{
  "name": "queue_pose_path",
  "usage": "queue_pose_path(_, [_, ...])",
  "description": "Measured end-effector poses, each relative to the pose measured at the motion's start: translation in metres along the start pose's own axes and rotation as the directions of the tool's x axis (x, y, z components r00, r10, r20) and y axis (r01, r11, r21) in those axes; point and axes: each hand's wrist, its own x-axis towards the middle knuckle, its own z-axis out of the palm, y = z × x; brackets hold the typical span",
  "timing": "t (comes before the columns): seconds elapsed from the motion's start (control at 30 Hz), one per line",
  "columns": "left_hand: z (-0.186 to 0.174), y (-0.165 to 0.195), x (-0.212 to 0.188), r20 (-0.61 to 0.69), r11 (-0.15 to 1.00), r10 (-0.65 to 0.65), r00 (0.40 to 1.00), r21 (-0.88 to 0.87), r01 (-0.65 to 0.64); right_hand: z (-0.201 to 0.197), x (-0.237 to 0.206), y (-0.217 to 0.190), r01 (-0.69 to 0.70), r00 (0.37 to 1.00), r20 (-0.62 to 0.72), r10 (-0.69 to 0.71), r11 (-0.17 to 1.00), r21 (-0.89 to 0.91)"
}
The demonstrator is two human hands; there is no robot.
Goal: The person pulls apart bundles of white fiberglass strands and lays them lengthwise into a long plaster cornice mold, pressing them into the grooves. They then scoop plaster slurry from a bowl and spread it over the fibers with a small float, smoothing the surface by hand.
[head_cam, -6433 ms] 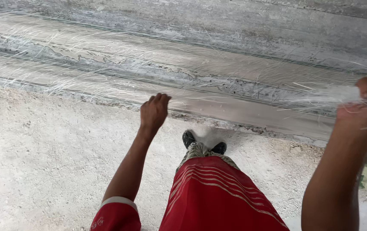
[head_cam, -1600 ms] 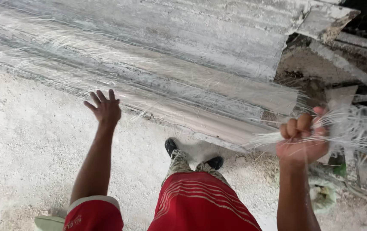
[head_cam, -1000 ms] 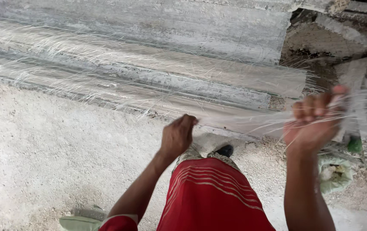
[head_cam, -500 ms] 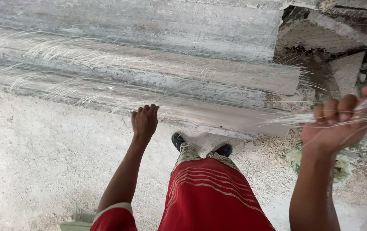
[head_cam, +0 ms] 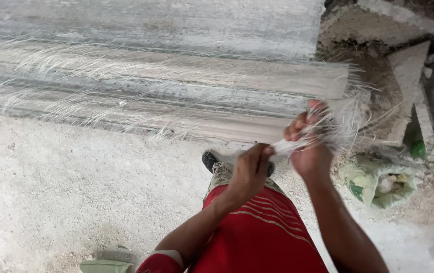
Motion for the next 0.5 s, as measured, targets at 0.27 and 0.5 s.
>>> queue_pose_path(0.27, [-0.003,-0.007,0.024,-0.013,0.869,0.296,0.955,0.42,-0.263,-0.046,0.016,-0.123,0.4,0.904,-0.067,-0.423,0.889,-0.222])
queue_pose_path(0.5, [0.06,-0.051,0.055,0.024,0.8,0.342,0.94,0.516,-0.304,-0.138,0.016,-0.217,0.475,0.827,-0.143,-0.544,0.811,-0.341])
